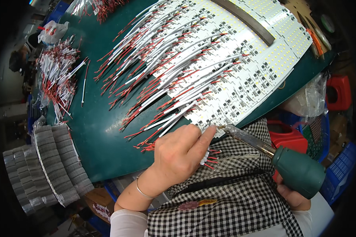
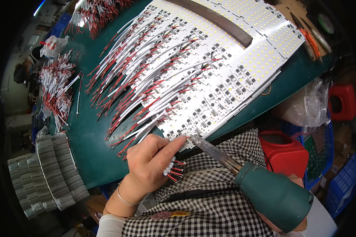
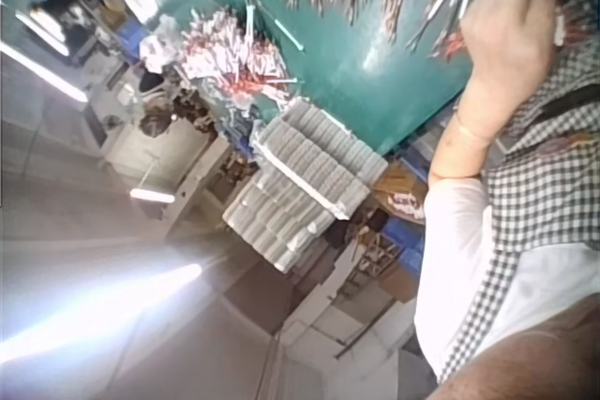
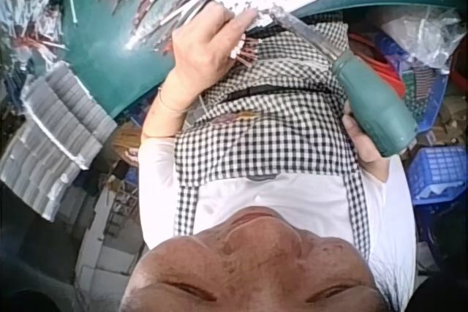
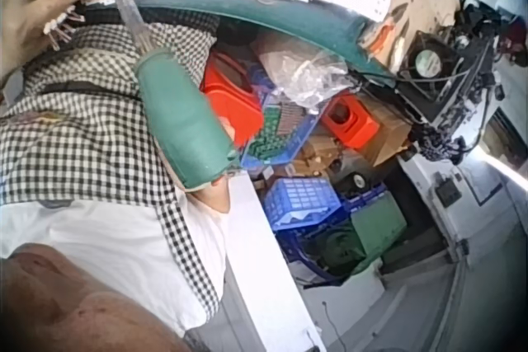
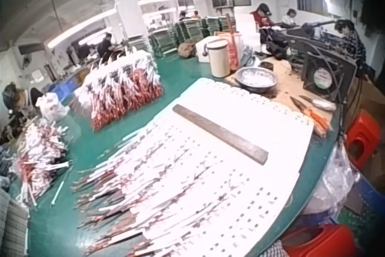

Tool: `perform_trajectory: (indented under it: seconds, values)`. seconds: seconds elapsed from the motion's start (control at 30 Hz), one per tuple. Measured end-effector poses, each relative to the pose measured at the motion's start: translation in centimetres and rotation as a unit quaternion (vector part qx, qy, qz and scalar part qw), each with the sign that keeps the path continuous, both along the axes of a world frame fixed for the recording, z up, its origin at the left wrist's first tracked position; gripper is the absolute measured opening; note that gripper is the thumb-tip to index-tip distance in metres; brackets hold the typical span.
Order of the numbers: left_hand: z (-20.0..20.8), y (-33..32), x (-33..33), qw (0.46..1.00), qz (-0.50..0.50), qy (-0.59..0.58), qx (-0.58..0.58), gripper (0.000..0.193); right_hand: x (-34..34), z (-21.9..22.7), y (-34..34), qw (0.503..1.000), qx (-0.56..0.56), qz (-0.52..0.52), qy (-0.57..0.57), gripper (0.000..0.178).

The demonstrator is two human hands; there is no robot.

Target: The person solders wires onto an LED board using a handheld soldering tool, holding wire leads in place by hand and attaching them to the board contacts.

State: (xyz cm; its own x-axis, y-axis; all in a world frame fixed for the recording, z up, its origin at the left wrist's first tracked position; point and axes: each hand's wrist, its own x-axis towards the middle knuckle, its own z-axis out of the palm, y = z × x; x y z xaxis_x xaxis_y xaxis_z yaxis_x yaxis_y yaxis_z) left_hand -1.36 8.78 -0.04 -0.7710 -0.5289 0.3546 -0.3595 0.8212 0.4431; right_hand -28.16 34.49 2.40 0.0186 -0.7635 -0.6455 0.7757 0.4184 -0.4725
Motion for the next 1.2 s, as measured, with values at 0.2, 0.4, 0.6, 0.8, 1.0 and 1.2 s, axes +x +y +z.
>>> perform_trajectory:
  seconds: [0.2,0.4,0.6,0.8,1.0,1.2]
  values:
    - [0.1,-0.2,-0.2,1.0,-0.003,-0.003,-0.013,0.044,2.3,-0.8,-1.1,0.803,-0.003,0.058,0.593,0.048]
    - [0.0,0.2,-0.4,1.0,0.007,0.0,-0.027,0.043,3.1,0.6,-2.2,0.914,-0.026,-0.038,0.402,0.064]
    - [0.2,0.4,-0.3,0.999,0.012,-0.013,-0.037,0.043,1.9,0.6,-1.3,0.853,-0.042,0.089,0.512,0.069]
    - [0.0,0.4,-0.4,0.999,0.013,-0.011,-0.037,0.042,5.1,2.4,-4.5,0.928,0.137,-0.263,0.227,0.064]
    - [0.1,0.4,-0.4,0.999,0.012,-0.007,-0.04,0.041,1.3,1.9,-2.8,0.845,-0.054,0.148,0.511,0.072]
    - [0.3,0.2,-0.4,0.999,0.007,-0.017,-0.035,0.041,3.4,3.5,-5.9,0.94,-0.018,-0.077,0.333,0.071]
